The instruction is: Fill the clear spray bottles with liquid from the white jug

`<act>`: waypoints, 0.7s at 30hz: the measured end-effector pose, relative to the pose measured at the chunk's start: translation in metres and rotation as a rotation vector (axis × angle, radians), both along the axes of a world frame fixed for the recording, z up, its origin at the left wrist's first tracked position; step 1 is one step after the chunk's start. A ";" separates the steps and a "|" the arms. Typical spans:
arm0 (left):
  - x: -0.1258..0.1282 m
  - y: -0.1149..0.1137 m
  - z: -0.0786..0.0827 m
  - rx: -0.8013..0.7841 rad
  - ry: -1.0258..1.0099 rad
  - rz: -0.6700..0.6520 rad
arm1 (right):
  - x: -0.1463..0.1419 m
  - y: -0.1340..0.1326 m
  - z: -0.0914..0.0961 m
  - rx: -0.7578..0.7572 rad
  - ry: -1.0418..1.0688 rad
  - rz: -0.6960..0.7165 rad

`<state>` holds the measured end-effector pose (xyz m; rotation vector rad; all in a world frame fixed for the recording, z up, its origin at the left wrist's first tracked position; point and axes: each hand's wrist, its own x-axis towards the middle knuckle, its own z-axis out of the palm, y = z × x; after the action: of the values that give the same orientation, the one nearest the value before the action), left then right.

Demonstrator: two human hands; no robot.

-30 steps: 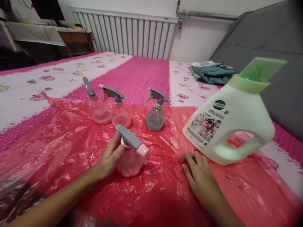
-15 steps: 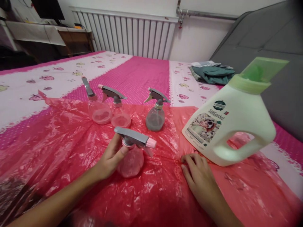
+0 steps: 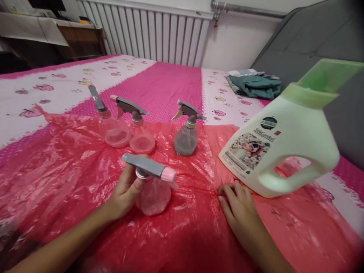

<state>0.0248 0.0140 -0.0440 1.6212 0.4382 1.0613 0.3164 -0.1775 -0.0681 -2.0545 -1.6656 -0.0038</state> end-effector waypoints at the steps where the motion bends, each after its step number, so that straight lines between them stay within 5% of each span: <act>1: 0.000 0.000 0.001 0.019 -0.005 -0.008 | 0.002 0.000 -0.001 -0.001 -0.005 0.003; 21: 0.003 -0.005 0.007 0.042 0.026 -0.071 | 0.003 0.001 0.005 0.008 -0.036 0.028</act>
<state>0.0277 0.0091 -0.0372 1.6772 0.3750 1.0025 0.3195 -0.1764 -0.0629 -2.0363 -1.7128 -0.0388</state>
